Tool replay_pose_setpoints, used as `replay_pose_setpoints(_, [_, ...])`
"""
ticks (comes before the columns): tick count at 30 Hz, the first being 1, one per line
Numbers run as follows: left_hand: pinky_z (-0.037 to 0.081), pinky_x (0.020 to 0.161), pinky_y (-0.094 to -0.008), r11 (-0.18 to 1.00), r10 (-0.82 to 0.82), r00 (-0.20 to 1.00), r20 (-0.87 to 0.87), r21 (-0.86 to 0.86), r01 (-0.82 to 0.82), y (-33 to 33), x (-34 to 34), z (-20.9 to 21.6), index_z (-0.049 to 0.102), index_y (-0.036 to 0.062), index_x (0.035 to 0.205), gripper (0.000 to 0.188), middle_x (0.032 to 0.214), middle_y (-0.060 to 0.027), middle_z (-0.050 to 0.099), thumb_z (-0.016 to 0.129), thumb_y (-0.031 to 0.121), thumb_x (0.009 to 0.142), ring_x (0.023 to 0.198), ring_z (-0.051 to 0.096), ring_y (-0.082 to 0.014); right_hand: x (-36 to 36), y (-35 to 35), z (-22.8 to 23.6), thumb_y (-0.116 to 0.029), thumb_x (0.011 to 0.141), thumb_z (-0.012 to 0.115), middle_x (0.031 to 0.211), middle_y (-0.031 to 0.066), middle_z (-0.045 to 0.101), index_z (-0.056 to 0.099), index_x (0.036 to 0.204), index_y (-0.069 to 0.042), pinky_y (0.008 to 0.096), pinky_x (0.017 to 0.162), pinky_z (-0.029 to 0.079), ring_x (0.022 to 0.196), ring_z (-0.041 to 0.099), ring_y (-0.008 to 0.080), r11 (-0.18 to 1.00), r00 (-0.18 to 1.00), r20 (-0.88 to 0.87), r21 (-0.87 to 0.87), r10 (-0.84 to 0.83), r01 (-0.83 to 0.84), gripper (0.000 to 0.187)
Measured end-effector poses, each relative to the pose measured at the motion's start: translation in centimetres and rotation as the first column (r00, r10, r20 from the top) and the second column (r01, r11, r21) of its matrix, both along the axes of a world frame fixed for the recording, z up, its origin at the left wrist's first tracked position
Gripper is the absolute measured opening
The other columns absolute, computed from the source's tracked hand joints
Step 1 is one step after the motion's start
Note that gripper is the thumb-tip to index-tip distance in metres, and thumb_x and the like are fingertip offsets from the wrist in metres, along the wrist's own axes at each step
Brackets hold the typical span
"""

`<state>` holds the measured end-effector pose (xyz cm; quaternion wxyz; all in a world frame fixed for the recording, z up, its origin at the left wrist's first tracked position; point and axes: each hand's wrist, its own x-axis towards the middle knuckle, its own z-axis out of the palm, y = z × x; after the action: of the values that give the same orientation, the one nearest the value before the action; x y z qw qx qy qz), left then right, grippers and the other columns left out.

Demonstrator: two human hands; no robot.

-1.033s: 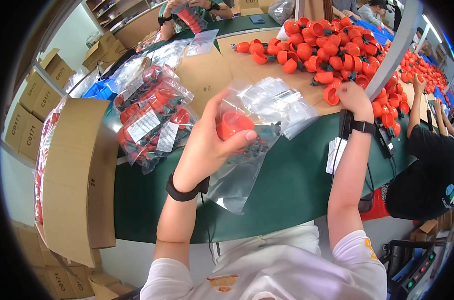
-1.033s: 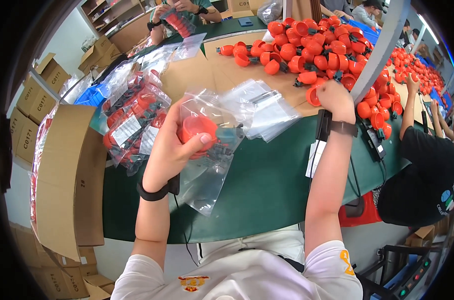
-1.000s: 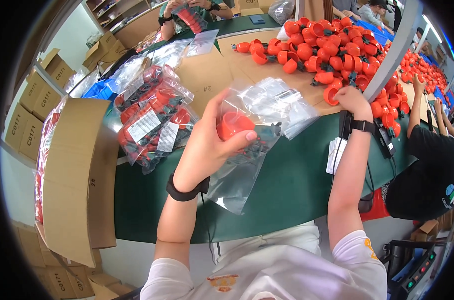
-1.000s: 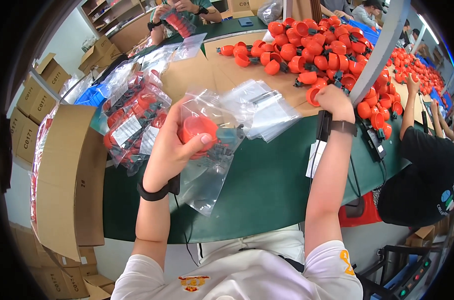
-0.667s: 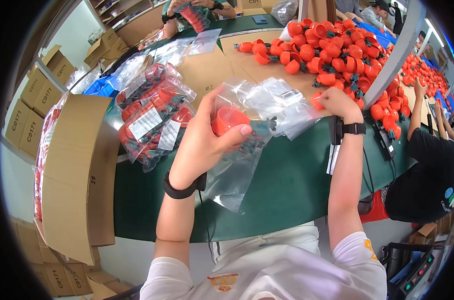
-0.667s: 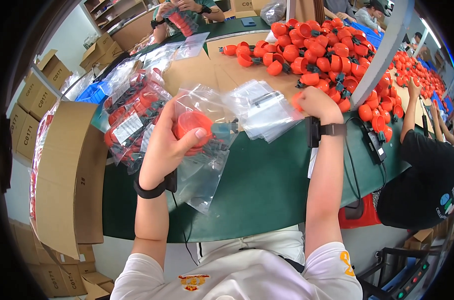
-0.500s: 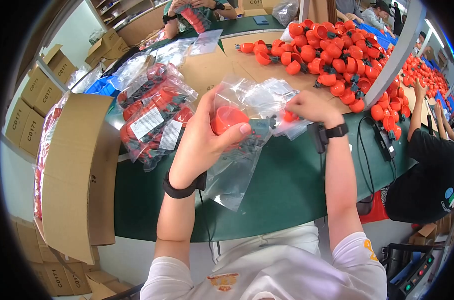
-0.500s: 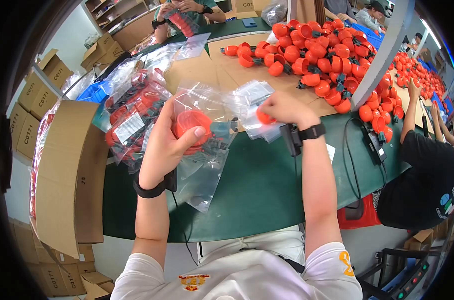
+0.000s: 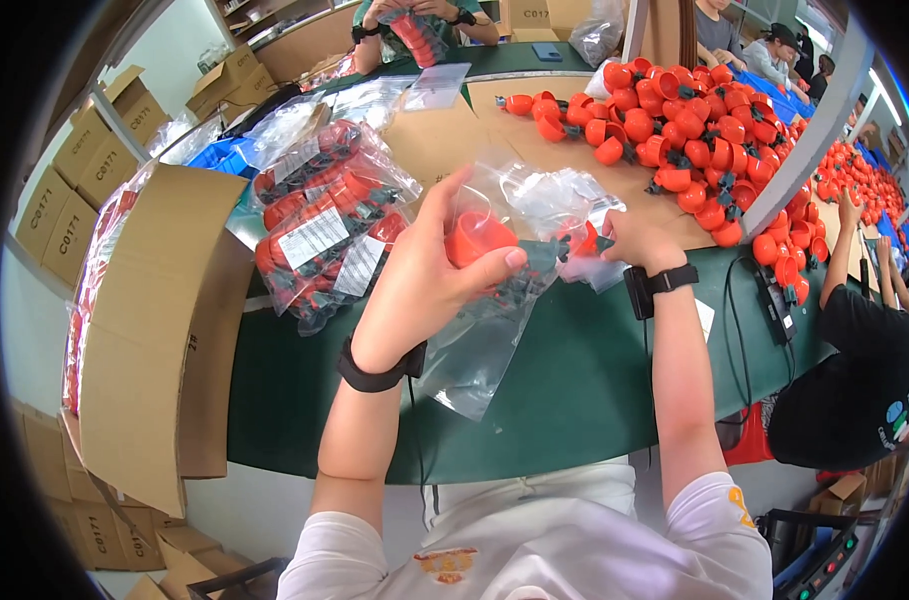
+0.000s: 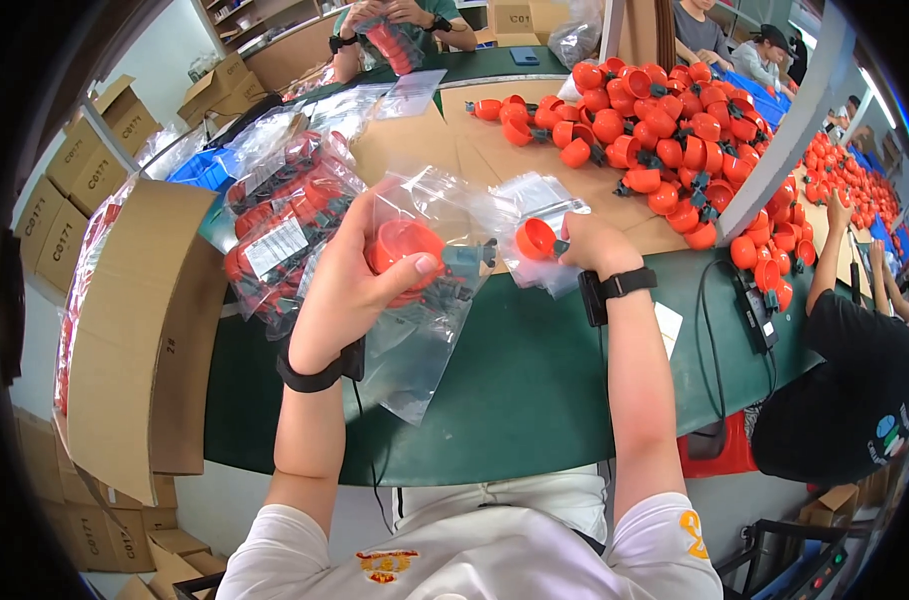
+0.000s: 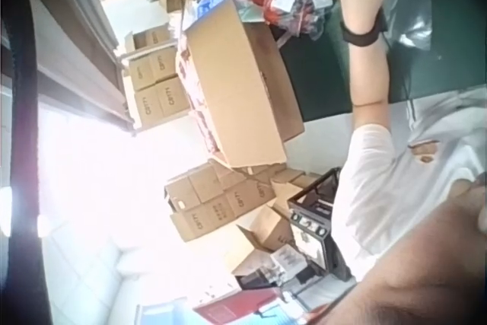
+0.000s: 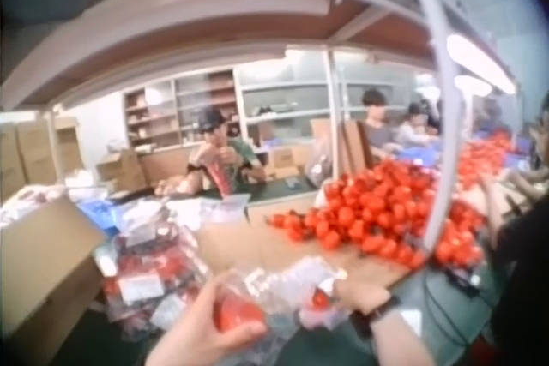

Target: The person picks up a plastic bag and places several red plastic cups inside it one by one. They then take a small white card from a stack, slide it into the bag, and seal the top.

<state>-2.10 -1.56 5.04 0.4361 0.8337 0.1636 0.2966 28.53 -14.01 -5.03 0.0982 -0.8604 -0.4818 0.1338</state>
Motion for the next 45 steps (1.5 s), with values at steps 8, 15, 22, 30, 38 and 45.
replay_pose_setpoints(8, [0.054, 0.09, -0.0356, 0.992, 0.019, 0.996, -0.089, 0.128, -0.008, 0.8, 0.0, -0.5, 0.037, -0.0063, 0.149, 0.094, 0.113, -0.0217, 0.067, 0.086, 0.034, 0.08, 0.099, 0.068, -0.0268, -4.2, -3.9, 9.4, -0.013, 0.082, 0.077, 0.084, 0.0124, 0.068, 0.067, 0.105, 0.001, 0.0337, 0.071, 0.052, 0.073, 0.065, 0.0222, 0.849, 0.988, -0.129, 0.529, 0.085, -0.004, 0.028])
replay_pose_setpoints(15, [0.055, 0.087, -0.0356, 0.987, -0.104, 0.982, -0.156, 0.109, 0.122, 0.7, 0.0, -0.6, 0.036, -0.0042, 0.149, 0.095, 0.112, -0.0198, 0.068, 0.088, 0.031, 0.078, 0.096, 0.068, -0.0263, -8.9, -7.4, 13.9, -0.008, 0.082, 0.077, 0.093, 0.0064, 0.068, 0.069, 0.104, -0.002, 0.0289, 0.068, 0.047, 0.073, 0.056, 0.0153, 0.714, 0.961, 0.018, 0.666, 0.275, -0.216, 0.024])
replay_pose_setpoints(22, [0.052, 0.091, -0.036, 0.963, -0.233, 0.951, -0.205, 0.088, 0.255, 0.2, 0.0, -0.2, 0.037, 0.0014, 0.151, 0.098, 0.113, -0.0188, 0.067, 0.09, 0.033, 0.075, 0.1, 0.067, -0.0273, -8.1, -6.9, 13.5, -0.015, 0.082, 0.079, 0.088, 0.0021, 0.069, 0.073, 0.105, -0.007, 0.0271, 0.062, 0.044, 0.068, 0.053, 0.0128, 0.752, 0.859, -0.185, 0.592, 0.477, -0.29, 0.025])
replay_pose_setpoints(30, [0.051, 0.095, -0.034, 0.975, -0.224, 0.957, -0.182, -0.052, 0.218, 0.0, 0.0, 0.0, 0.042, -0.0002, 0.148, 0.092, 0.115, -0.0157, 0.066, 0.09, 0.033, 0.077, 0.105, 0.065, -0.0214, -7.4, -5.9, 12.8, -0.02, 0.078, 0.081, 0.077, -0.0004, 0.063, 0.075, 0.1, -0.008, 0.028, 0.056, 0.036, 0.062, 0.045, 0.0107, 0.817, 0.929, -0.161, 0.541, 0.333, -0.199, 0.025])
replay_pose_setpoints(38, [0.054, 0.091, -0.0347, 0.971, -0.225, 0.969, -0.1, -0.108, 0.214, -0.4, 0.4, -0.9, 0.047, -0.0054, 0.141, 0.082, 0.117, -0.0197, 0.068, 0.087, 0.033, 0.081, 0.105, 0.069, -0.0232, -8.2, -4.6, 12.6, -0.021, 0.077, 0.083, 0.076, -0.0005, 0.063, 0.075, 0.099, -0.006, 0.0269, 0.057, 0.036, 0.064, 0.045, 0.0098, 0.787, 0.886, -0.203, 0.567, 0.418, -0.241, 0.028])
replay_pose_setpoints(45, [0.056, 0.088, -0.0312, 0.976, -0.175, 0.984, -0.035, -0.136, 0.169, -0.8, 1.2, -1.5, 0.048, -0.0048, 0.139, 0.072, 0.117, -0.0148, 0.069, 0.084, 0.027, 0.085, 0.103, 0.069, -0.0187, -8.1, -3.7, 11.7, -0.02, 0.078, 0.084, 0.081, 0.0001, 0.069, 0.077, 0.099, -0.003, 0.0271, 0.063, 0.041, 0.07, 0.051, 0.0105, 0.752, 0.829, -0.32, 0.637, 0.459, -0.171, 0.028])
